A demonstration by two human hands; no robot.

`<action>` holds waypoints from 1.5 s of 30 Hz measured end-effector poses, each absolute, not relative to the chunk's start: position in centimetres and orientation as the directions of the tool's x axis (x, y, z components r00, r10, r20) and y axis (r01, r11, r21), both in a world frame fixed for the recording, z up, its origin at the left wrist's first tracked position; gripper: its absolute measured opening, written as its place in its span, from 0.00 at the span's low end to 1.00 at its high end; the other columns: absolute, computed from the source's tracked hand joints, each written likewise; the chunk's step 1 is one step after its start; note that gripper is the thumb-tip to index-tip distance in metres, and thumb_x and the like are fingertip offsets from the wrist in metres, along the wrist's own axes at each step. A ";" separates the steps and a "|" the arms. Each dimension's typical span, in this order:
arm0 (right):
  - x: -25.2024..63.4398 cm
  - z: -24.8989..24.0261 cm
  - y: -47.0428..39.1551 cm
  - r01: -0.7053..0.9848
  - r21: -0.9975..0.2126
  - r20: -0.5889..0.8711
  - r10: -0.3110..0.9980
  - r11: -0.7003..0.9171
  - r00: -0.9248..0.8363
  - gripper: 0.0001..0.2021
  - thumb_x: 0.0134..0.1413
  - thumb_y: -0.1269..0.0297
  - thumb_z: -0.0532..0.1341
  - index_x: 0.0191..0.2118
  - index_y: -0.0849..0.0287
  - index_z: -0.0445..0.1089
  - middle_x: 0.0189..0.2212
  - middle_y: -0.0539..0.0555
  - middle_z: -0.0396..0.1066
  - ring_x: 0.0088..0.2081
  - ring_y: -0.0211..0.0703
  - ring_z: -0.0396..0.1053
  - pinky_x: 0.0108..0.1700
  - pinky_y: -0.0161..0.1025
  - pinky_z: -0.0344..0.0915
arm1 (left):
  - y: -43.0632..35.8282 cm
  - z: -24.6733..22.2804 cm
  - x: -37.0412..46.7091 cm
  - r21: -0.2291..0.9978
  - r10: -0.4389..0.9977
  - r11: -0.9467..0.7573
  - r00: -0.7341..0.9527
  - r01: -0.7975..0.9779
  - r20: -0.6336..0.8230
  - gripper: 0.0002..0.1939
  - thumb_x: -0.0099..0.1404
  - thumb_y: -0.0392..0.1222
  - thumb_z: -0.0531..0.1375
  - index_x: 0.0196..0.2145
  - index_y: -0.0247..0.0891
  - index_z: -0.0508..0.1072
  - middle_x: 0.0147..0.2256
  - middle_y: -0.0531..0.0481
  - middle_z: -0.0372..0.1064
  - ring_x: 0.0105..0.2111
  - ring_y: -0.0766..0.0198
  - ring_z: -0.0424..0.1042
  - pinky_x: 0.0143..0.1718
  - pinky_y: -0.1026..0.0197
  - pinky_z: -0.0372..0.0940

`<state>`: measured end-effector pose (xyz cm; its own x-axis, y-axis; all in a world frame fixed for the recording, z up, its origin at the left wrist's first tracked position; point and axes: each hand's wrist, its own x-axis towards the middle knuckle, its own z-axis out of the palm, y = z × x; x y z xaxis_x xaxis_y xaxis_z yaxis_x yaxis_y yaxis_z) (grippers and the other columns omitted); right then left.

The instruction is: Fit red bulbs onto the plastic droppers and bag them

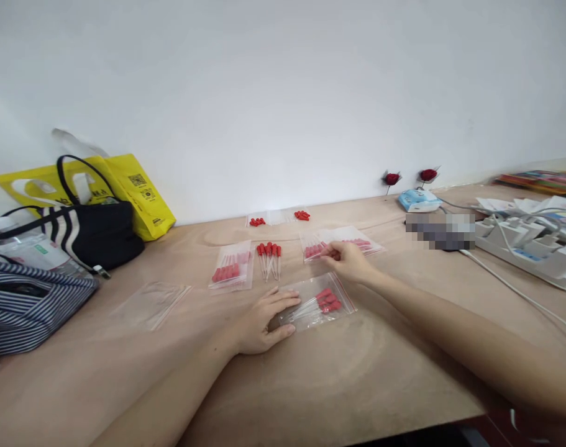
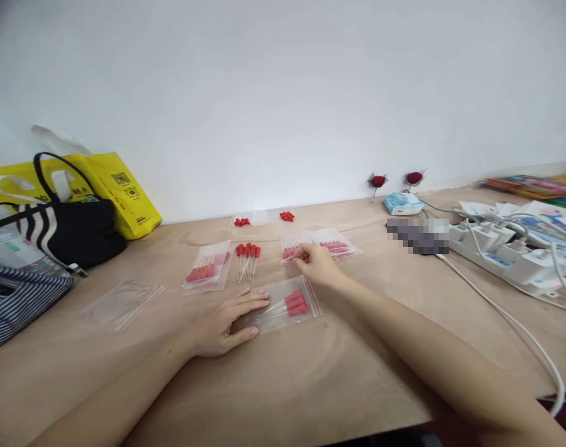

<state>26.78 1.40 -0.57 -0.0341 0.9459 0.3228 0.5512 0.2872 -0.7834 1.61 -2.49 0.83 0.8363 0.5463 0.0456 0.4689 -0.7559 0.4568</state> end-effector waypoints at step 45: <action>30.7 -2.5 -2.4 -0.236 -0.963 0.052 0.951 0.129 0.306 0.19 0.36 0.50 0.65 0.28 0.58 0.60 0.21 0.48 0.68 0.22 0.34 0.67 0.28 0.32 0.66 | -2.3 0.7 1.3 0.434 0.539 -0.765 0.842 0.475 0.030 0.24 0.62 0.46 0.52 0.55 0.43 0.56 0.57 0.49 0.54 0.57 0.57 0.52 0.59 0.46 0.42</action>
<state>30.66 -2.40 -2.50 0.3060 0.9506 0.0521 -0.2361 0.1288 -0.9632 1.30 -2.27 0.65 0.8416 0.5393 0.0299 0.4750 -0.7653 0.4343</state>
